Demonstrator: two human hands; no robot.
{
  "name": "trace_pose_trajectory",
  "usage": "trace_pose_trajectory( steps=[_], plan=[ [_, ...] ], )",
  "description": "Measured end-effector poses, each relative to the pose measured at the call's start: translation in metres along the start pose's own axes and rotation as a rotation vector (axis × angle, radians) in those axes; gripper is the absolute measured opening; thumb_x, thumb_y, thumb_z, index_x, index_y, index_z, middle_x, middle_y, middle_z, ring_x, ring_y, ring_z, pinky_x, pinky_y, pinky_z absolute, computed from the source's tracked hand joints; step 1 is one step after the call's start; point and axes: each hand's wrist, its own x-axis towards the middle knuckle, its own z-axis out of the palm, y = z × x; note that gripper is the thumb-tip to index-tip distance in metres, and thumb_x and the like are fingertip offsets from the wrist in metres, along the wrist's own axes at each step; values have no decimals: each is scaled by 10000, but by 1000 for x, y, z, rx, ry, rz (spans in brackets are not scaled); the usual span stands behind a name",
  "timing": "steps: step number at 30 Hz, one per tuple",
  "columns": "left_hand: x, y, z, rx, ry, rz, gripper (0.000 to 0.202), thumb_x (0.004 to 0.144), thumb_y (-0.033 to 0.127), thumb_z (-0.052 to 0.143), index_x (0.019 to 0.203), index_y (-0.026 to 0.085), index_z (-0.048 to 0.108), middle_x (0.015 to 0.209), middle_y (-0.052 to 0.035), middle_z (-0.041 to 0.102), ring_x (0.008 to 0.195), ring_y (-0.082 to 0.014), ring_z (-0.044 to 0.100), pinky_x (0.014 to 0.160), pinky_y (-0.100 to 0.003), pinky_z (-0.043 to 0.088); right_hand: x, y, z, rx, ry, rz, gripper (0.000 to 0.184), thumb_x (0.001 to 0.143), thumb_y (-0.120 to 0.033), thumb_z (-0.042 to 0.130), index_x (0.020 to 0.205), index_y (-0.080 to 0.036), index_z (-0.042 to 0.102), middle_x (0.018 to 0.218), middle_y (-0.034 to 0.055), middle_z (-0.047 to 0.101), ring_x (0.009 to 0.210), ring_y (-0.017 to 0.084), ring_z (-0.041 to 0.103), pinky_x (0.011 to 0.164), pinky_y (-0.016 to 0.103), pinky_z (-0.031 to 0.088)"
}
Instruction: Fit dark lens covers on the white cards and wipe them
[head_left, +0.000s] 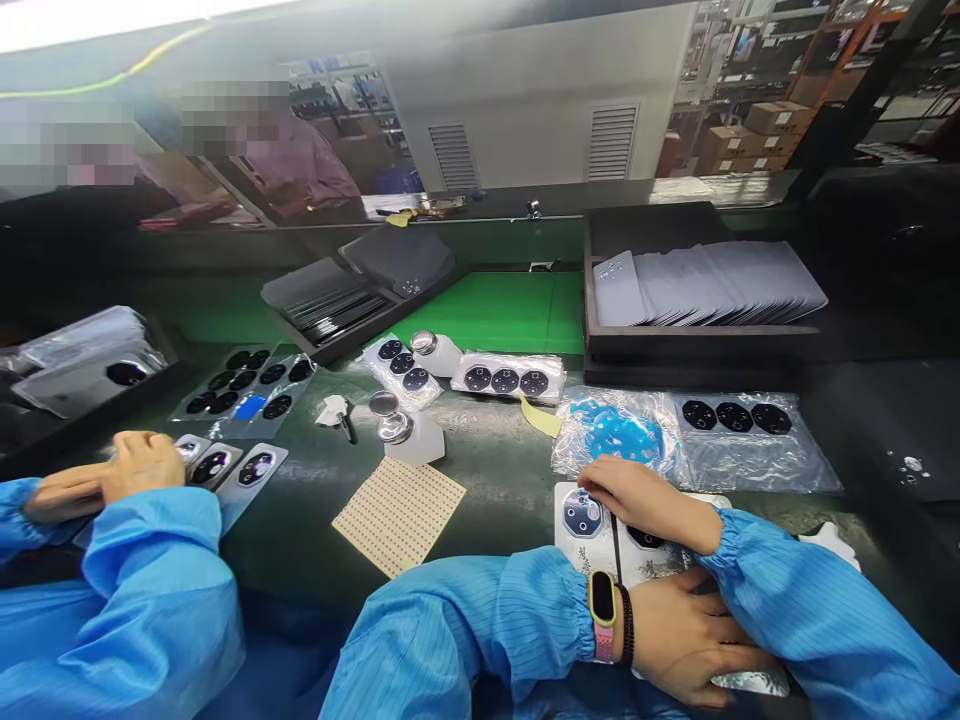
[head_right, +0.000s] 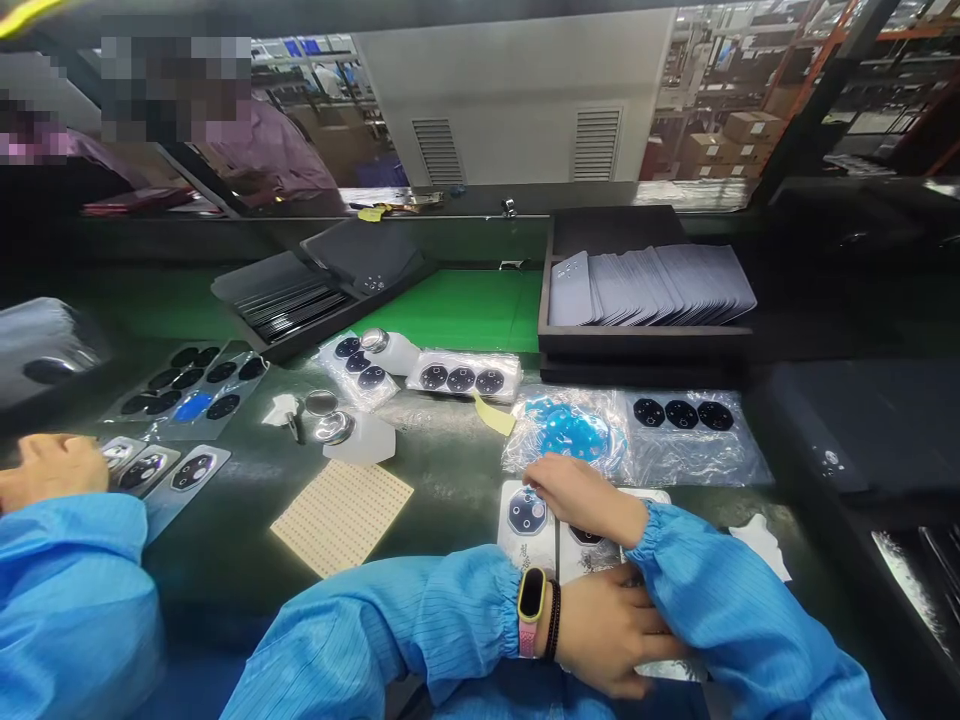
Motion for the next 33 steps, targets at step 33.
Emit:
trace_pose_trajectory(
  steps=[33],
  plan=[
    [6,5,8,268,67,-16,610,735,426,129,817,475,731,1036,194,741,1072,-87,646,927,-267,433,12,-24,8,-78,-62,124,229,707,29,484,771,-184,539,748,52,651,617,173,539,518,280,291]
  ],
)
